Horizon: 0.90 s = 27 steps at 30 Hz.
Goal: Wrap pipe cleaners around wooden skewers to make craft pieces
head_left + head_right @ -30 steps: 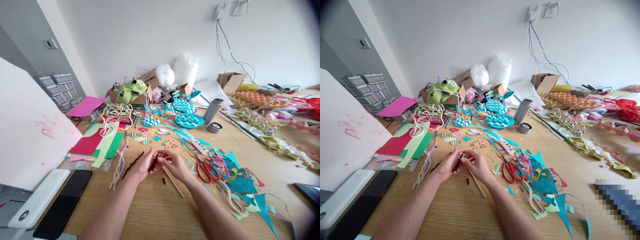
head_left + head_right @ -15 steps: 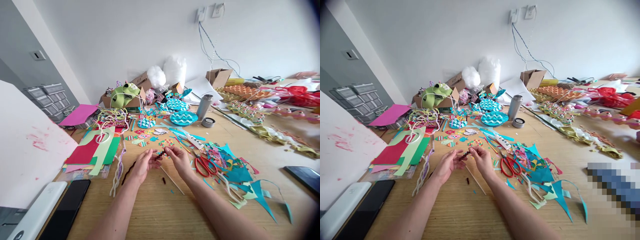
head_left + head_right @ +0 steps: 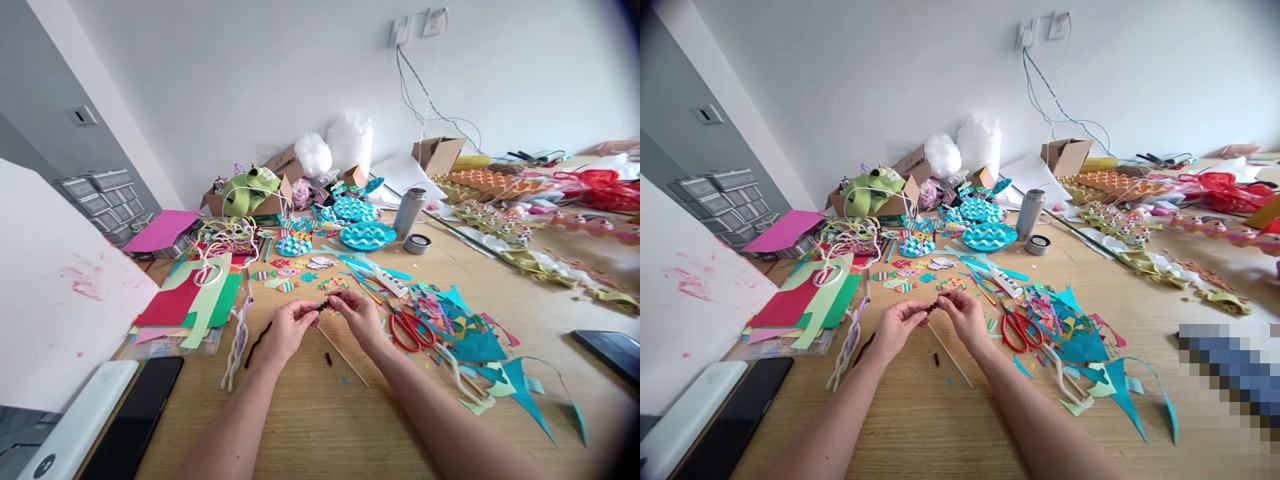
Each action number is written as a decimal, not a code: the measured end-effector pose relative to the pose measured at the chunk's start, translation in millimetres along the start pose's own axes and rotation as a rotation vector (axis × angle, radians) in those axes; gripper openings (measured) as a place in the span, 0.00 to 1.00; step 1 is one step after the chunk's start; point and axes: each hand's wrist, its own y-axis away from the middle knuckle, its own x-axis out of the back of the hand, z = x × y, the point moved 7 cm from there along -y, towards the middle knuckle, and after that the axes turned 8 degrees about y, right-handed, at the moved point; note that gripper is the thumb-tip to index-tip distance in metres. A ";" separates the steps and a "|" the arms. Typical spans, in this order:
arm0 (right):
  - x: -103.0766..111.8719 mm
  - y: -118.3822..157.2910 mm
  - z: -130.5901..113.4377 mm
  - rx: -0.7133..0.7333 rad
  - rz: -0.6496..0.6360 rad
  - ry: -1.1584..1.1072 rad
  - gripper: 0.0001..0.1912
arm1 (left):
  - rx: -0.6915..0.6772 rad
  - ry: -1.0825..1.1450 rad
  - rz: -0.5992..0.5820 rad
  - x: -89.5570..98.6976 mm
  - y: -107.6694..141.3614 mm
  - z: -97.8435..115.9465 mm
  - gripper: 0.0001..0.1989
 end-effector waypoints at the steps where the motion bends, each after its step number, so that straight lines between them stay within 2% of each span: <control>1: -0.4 -0.4 0.4 -0.004 -0.006 -0.011 0.17 | -0.011 -0.012 0.004 0.0 0.1 0.3 0.10; 10: 1.3 -1.6 6.9 -0.051 0.021 -0.085 0.18 | -0.057 -0.069 0.051 4.5 0.0 -2.4 0.07; 27: -1.0 -1.1 20.5 -0.169 0.044 -0.283 0.20 | -0.044 0.112 0.104 -1.6 3.3 -5.5 0.05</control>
